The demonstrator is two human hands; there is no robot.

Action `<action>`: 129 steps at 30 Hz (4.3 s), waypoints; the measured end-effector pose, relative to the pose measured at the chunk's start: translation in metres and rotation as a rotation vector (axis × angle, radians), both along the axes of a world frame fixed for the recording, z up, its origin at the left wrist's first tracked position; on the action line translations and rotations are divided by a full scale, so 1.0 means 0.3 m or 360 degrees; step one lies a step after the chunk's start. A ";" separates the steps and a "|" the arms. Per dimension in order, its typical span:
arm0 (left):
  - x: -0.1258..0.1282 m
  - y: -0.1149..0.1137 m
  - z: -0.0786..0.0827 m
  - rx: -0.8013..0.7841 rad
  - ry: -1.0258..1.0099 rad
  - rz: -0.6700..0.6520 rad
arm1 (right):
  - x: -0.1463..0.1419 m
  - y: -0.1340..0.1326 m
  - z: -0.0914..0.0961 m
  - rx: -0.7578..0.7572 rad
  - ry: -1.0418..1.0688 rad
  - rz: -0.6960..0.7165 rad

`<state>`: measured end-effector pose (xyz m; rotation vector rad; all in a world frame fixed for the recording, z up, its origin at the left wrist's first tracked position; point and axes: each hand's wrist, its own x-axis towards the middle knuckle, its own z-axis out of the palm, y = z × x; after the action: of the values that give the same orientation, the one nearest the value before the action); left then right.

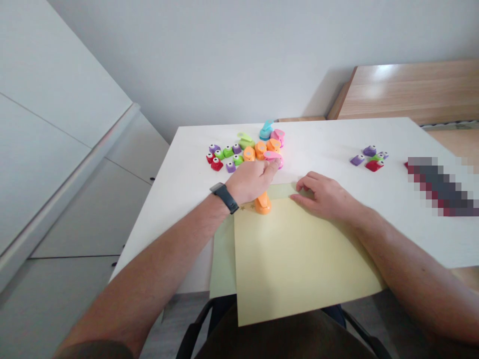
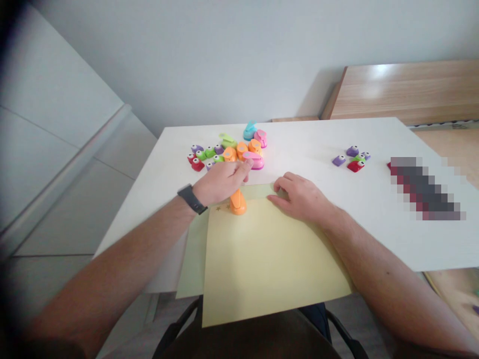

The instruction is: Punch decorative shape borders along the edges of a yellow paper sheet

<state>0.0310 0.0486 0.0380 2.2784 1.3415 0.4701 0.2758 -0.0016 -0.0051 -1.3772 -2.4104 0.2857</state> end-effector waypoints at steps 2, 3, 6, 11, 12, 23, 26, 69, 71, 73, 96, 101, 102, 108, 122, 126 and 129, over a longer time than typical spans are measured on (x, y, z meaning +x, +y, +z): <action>0.033 0.008 -0.006 0.0017 0.0159 -0.0031 | 0.001 0.000 -0.001 -0.0001 0.0012 -0.0005; 0.047 0.009 -0.012 0.0033 0.0245 -0.0053 | 0.001 0.001 -0.002 -0.0003 0.0015 -0.0008; 0.068 0.004 -0.034 0.0090 0.0434 -0.0062 | 0.004 0.001 -0.003 -0.0013 0.0015 -0.0010; 0.062 -0.006 -0.056 0.0174 0.0523 -0.0074 | 0.005 0.002 -0.004 -0.0014 0.0004 -0.0001; 0.060 -0.006 -0.057 0.0188 0.0536 -0.0082 | 0.004 0.002 -0.004 -0.0016 0.0001 -0.0001; 0.060 0.013 -0.079 0.0170 0.0653 -0.0133 | 0.001 0.003 -0.004 -0.0029 0.0007 -0.0024; 0.061 0.015 -0.084 0.0181 0.0677 -0.0139 | -0.002 0.002 0.000 -0.0023 0.0010 -0.0030; -0.020 -0.033 -0.024 0.0141 -0.0204 -0.0012 | -0.004 -0.003 0.005 -0.0030 -0.0008 -0.0020; -0.059 -0.048 -0.017 0.0029 -0.0215 -0.0097 | -0.005 -0.004 0.006 -0.0035 -0.0011 -0.0023; -0.096 -0.067 -0.013 -0.0004 -0.0184 -0.0104 | -0.005 -0.004 0.008 -0.0042 -0.0020 -0.0022; -0.179 -0.130 -0.056 0.0166 -0.0211 0.0142 | -0.005 0.000 0.003 -0.0052 -0.0042 -0.0030; -0.169 -0.131 -0.055 0.0149 -0.0259 0.0197 | -0.005 0.001 0.002 -0.0039 -0.0026 -0.0015; -0.167 -0.130 -0.056 0.0143 -0.0262 0.0206 | -0.004 0.001 0.002 -0.0039 -0.0027 -0.0011; -0.157 -0.122 -0.066 0.0138 -0.0282 0.0248 | -0.004 -0.002 0.005 -0.0047 -0.0034 -0.0018; -0.112 -0.132 -0.079 0.0293 -0.0274 -0.0003 | -0.010 0.000 0.011 -0.0033 -0.0054 -0.0011; -0.102 -0.133 -0.076 0.0257 -0.0291 -0.0050 | -0.009 0.001 0.007 -0.0029 -0.0049 -0.0008; -0.093 -0.135 -0.076 0.0224 -0.0295 -0.0092 | -0.008 0.000 0.006 -0.0031 -0.0044 -0.0009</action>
<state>0.0031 0.0080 0.0151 2.3132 1.1817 0.7573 0.2735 -0.0017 -0.0033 -1.4053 -2.4318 0.2915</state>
